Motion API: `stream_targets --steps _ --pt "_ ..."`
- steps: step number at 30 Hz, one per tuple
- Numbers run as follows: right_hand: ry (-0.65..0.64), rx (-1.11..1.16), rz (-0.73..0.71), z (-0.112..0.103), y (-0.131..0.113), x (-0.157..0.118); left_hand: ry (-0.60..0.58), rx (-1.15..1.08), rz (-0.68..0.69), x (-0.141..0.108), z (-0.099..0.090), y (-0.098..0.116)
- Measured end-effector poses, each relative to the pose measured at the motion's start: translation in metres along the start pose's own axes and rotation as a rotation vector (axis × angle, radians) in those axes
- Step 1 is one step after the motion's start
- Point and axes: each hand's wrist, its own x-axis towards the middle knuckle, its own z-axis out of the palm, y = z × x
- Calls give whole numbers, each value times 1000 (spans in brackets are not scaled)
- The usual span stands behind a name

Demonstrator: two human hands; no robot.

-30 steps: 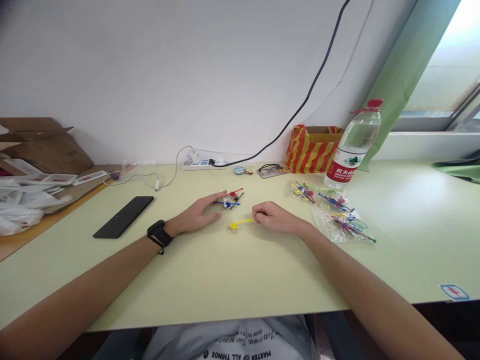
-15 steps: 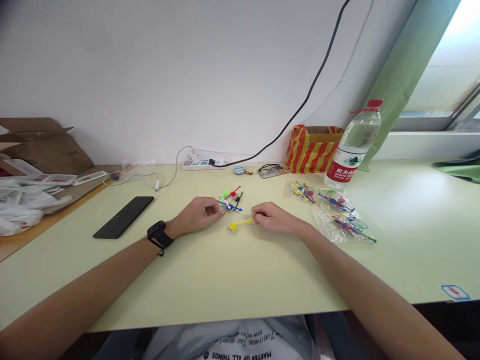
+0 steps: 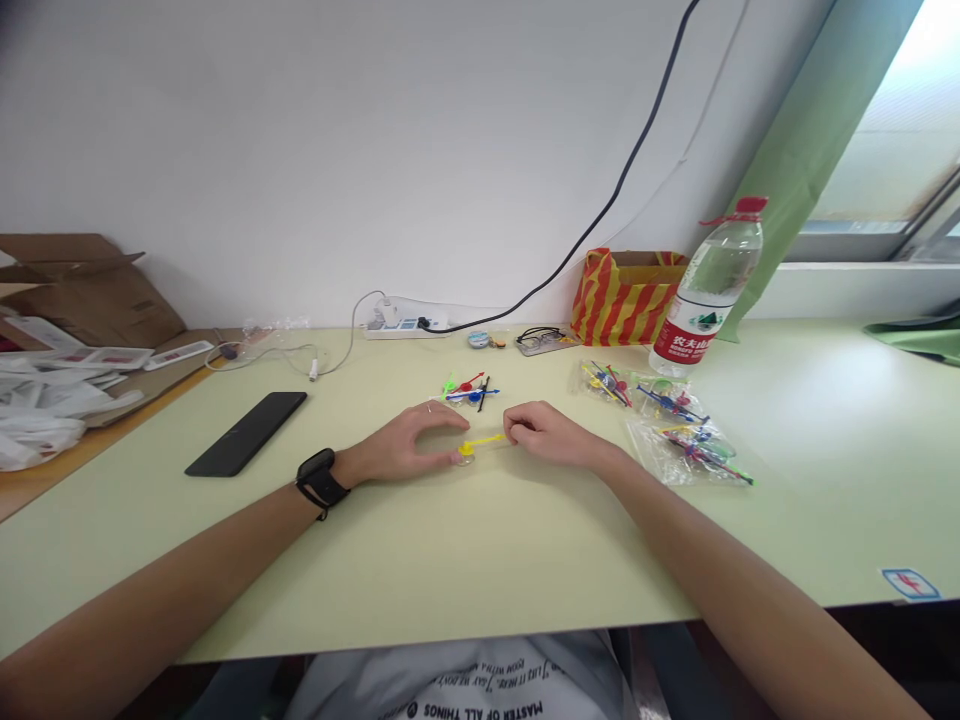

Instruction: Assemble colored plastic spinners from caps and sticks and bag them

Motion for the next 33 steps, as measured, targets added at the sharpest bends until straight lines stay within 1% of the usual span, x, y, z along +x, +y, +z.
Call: stream_targets --steps 2,4,6,8,10,13,16,20,23,30,33 --pt "10 89 26 -1 -4 0 -5 -18 40 0 3 3" --pt "21 269 62 0 -10 -1 6 -37 46 1 6 5" --pt "41 485 86 0 -18 -3 21 -65 10 2 8 6" --pt "59 651 92 1 -24 -4 37 -123 -49 2 10 8" --pt "55 753 98 3 -26 -4 54 -202 -101 1 11 10" --pt "47 853 109 4 -22 -2 71 -325 -141 1 13 12" --pt "84 866 126 5 -16 0 81 -418 -171 2 14 11" --pt "196 743 161 6 -14 2 100 -520 -215 3 16 7" --pt "247 657 179 7 -18 2 108 -609 -242 4 15 4" --pt "283 623 156 6 -19 2 116 -673 -332 5 13 2" --pt "253 632 124 5 -17 1 111 -675 -351 5 13 3"
